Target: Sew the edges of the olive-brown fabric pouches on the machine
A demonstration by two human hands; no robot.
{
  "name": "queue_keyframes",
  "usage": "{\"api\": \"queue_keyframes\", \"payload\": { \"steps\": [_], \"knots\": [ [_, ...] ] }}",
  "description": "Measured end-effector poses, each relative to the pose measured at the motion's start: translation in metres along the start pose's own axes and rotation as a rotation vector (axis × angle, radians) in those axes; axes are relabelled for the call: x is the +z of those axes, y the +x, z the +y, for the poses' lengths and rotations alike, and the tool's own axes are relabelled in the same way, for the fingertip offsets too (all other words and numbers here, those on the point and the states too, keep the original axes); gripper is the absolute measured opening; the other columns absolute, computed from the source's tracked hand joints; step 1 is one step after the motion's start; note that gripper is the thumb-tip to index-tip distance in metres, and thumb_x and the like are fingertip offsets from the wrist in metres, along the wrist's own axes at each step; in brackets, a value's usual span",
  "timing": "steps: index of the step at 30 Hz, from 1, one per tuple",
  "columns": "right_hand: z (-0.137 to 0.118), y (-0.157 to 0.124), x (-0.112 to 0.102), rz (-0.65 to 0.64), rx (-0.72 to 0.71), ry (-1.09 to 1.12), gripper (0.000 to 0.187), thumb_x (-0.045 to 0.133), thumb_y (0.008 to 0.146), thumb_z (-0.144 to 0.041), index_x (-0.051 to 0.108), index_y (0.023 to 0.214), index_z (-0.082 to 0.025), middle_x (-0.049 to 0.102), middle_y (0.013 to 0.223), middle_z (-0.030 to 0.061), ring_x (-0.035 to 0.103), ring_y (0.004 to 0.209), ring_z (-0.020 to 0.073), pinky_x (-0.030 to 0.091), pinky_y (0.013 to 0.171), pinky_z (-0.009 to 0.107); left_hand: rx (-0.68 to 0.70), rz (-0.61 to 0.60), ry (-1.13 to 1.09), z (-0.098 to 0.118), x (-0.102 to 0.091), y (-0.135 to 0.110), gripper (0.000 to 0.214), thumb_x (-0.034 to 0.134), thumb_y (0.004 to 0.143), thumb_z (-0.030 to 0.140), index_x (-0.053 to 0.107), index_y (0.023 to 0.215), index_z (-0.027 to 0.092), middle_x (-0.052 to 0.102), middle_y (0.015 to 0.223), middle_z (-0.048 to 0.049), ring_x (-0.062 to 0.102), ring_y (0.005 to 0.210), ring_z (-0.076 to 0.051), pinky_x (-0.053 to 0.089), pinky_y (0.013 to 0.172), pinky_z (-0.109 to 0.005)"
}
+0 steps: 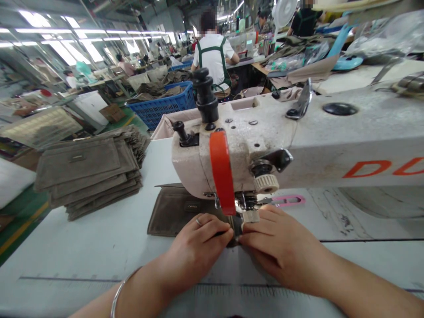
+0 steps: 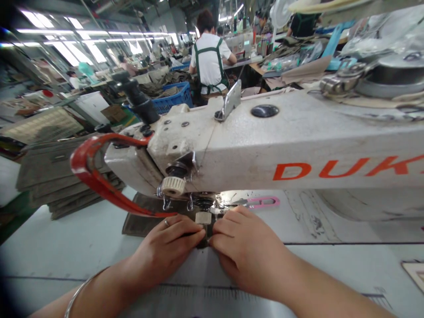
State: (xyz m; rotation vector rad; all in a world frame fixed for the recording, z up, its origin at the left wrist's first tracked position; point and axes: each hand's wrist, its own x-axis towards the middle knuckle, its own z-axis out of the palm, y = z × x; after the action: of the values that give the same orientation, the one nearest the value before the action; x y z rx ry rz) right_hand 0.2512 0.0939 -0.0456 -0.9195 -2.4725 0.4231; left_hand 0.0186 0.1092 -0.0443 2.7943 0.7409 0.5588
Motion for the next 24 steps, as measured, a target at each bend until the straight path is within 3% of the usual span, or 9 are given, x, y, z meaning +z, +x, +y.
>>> {"api": "queue_keyframes", "payload": {
  "steps": [5, 12, 18, 24],
  "knots": [
    [0.001, 0.000, 0.003, 0.015, -0.029, -0.038, 0.028, 0.049, 0.086, -0.013, 0.062, 0.109, -0.023, 0.067, 0.110, 0.0025, 0.056, 0.095, 0.0220, 0.039, 0.082, 0.039, 0.053, 0.056, 0.002, 0.003, -0.004, 0.001, 0.020, 0.050, 0.092, 0.007, 0.062, 0.108, 0.010, 0.069, 0.104, -0.0088, 0.062, 0.100, -0.017, 0.051, 0.092, -0.032],
    [-0.004, 0.000, 0.008, 0.039, -0.022, -0.089, 0.033, 0.050, 0.084, -0.013, 0.061, 0.114, -0.023, 0.067, 0.113, 0.0019, 0.058, 0.092, 0.0233, 0.042, 0.083, 0.042, 0.095, 0.046, -0.016, -0.006, -0.005, 0.002, 0.021, 0.046, 0.095, 0.010, 0.061, 0.109, 0.012, 0.070, 0.107, -0.0069, 0.064, 0.101, -0.015, 0.053, 0.093, -0.029],
    [0.001, 0.003, 0.013, 0.005, 0.018, -0.149, 0.031, 0.047, 0.085, -0.014, 0.060, 0.113, -0.017, 0.065, 0.104, 0.0088, 0.057, 0.094, 0.0273, 0.045, 0.082, 0.047, 0.047, 0.072, -0.001, -0.018, -0.003, 0.007, 0.020, 0.048, 0.095, 0.013, 0.062, 0.109, 0.013, 0.070, 0.110, -0.0077, 0.064, 0.102, -0.017, 0.054, 0.092, -0.030],
    [0.006, 0.007, 0.020, 0.003, 0.109, -0.235, 0.037, 0.050, 0.087, -0.015, 0.057, 0.122, -0.018, 0.063, 0.101, 0.0101, 0.055, 0.088, 0.0281, 0.048, 0.078, 0.047, -0.031, 0.040, 0.018, -0.034, 0.001, 0.014, 0.018, 0.050, 0.094, 0.015, 0.065, 0.104, 0.018, 0.070, 0.108, -0.0034, 0.063, 0.104, -0.017, 0.052, 0.093, -0.031]
  ]
}}
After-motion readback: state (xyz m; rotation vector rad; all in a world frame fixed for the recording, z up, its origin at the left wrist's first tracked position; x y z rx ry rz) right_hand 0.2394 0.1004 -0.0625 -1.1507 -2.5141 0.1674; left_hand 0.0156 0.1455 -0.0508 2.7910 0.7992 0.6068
